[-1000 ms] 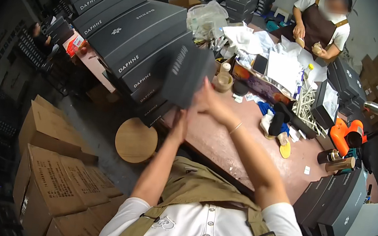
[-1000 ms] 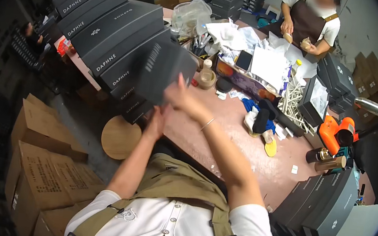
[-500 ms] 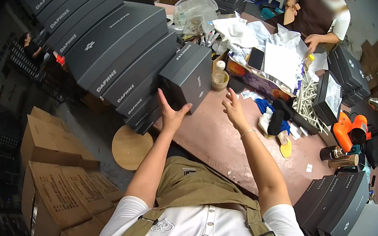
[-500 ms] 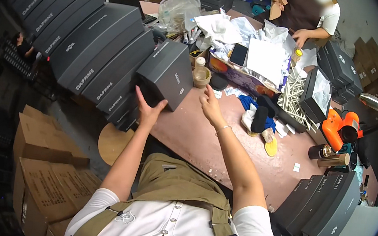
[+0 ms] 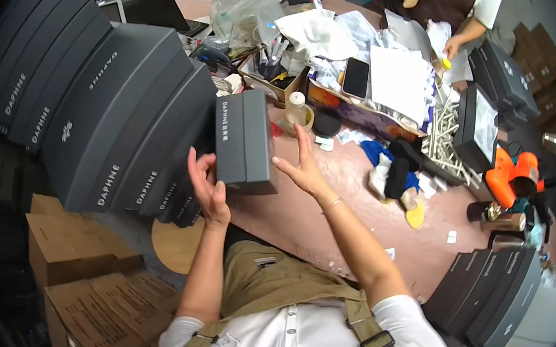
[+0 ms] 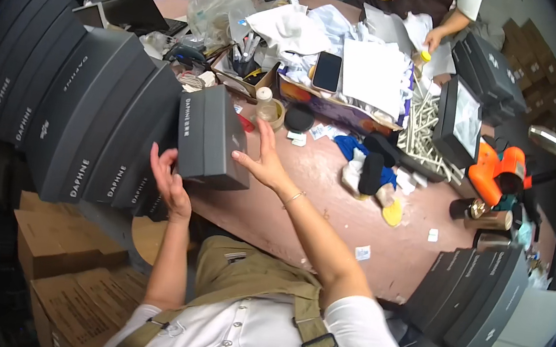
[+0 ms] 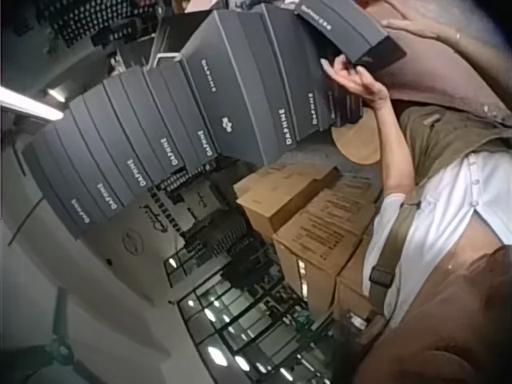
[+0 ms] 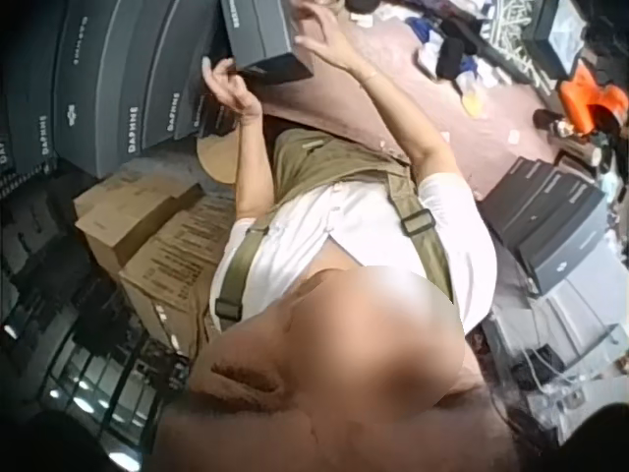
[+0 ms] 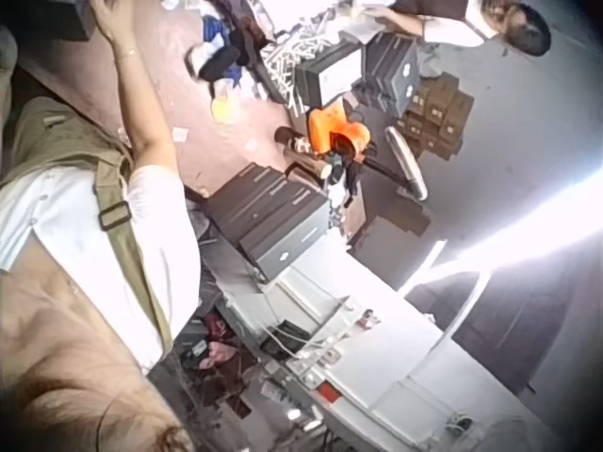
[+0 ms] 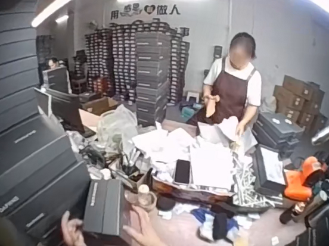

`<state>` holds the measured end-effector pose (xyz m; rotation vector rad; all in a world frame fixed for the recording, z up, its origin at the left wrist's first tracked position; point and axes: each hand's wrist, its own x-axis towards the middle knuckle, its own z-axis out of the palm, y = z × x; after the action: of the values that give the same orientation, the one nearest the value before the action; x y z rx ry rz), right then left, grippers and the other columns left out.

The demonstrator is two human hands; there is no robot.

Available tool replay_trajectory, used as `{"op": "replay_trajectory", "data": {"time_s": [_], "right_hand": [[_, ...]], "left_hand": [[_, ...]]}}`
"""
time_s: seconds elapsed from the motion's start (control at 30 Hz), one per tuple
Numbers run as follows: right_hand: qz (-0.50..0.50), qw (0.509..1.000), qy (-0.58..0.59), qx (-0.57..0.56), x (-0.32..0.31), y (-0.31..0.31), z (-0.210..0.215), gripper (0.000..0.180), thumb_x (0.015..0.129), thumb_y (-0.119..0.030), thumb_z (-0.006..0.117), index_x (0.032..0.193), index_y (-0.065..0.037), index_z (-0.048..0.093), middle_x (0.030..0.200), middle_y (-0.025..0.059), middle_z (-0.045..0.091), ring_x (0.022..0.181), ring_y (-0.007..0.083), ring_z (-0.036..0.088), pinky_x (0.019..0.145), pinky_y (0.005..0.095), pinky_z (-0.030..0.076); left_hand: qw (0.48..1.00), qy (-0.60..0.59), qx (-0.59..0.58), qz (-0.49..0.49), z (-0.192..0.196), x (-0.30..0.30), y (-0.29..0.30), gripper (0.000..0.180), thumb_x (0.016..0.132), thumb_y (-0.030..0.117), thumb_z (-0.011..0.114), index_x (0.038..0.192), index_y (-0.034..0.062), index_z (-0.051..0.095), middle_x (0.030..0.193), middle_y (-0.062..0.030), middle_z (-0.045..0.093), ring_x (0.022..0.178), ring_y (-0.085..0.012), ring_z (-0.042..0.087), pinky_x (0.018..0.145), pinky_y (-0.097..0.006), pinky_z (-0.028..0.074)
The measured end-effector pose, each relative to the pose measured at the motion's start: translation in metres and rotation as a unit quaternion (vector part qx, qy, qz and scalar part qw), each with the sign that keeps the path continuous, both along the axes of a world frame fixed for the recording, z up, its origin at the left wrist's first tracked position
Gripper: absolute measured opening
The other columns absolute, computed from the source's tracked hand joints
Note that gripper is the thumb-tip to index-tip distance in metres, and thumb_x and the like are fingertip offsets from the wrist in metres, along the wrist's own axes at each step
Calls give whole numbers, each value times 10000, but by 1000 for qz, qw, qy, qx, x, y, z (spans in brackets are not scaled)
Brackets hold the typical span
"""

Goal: The person is inspecting a pair of black high-heeled shoes, cleaning them with a cloth, and then packing them into a shoe box with protective wrapping.

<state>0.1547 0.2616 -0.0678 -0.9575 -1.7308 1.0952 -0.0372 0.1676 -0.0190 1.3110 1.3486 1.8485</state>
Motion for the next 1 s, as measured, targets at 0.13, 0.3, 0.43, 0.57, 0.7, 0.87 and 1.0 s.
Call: {"op": "replay_trajectory", "data": {"time_s": [0.13,0.3,0.43,0.57,0.7,0.87,1.0], "right_hand": [[140,971,60,-182,-6,3,1,859,897,-380,627,1525,-116,105,1540,189,217,1417,340,227,1133,464,226],[103,989,34,-100,-15,-50,5,750,939,-315,560,1528,-131,133,1498,186,282,1365,335,305,1111,392,275],[87,991,-101,4,34,-131,74,702,848,-386,678,1446,-159,389,1338,225,418,1198,400,434,1010,445,371],[24,952,-246,181,33,-148,95,575,799,-250,707,1333,-163,514,1302,188,458,1177,365,450,939,464,376],[22,964,-253,76,72,-141,0,579,774,-164,711,1304,-68,498,1330,246,437,1238,436,411,1027,501,356],[-225,929,-66,-286,148,-176,-58,668,798,-275,756,1277,84,460,1226,211,544,1168,334,513,979,389,427],[-141,823,73,-546,182,-172,-73,541,844,-376,720,1172,23,559,1066,99,609,974,187,587,873,336,493]], "left_hand": [[1000,13,-20,-12,-7,10,12,915,864,551,575,1458,-39,206,1373,-178,399,1239,-276,418,1057,-373,301],[986,-104,-108,-75,11,1,-2,659,848,349,567,1321,-90,432,1314,-155,498,1215,-239,463,1043,-342,326],[948,-155,-160,-227,53,-4,-11,631,861,367,443,1296,-89,477,1229,-163,579,1142,-252,550,996,-348,404],[896,-167,-370,-181,-24,3,48,419,943,347,422,1089,17,635,1011,-90,660,890,-164,594,812,-297,460],[807,-88,-548,-201,-130,43,56,803,875,706,422,1354,64,476,1342,-125,514,1244,-232,457,975,-454,357],[786,-147,-542,-258,-124,78,-42,426,889,341,667,1109,-19,607,1046,-107,631,952,-161,590,836,-310,485],[755,-347,-499,-248,-122,77,-55,279,852,242,724,1004,43,601,1002,-76,630,940,-168,588,835,-327,492]]}}
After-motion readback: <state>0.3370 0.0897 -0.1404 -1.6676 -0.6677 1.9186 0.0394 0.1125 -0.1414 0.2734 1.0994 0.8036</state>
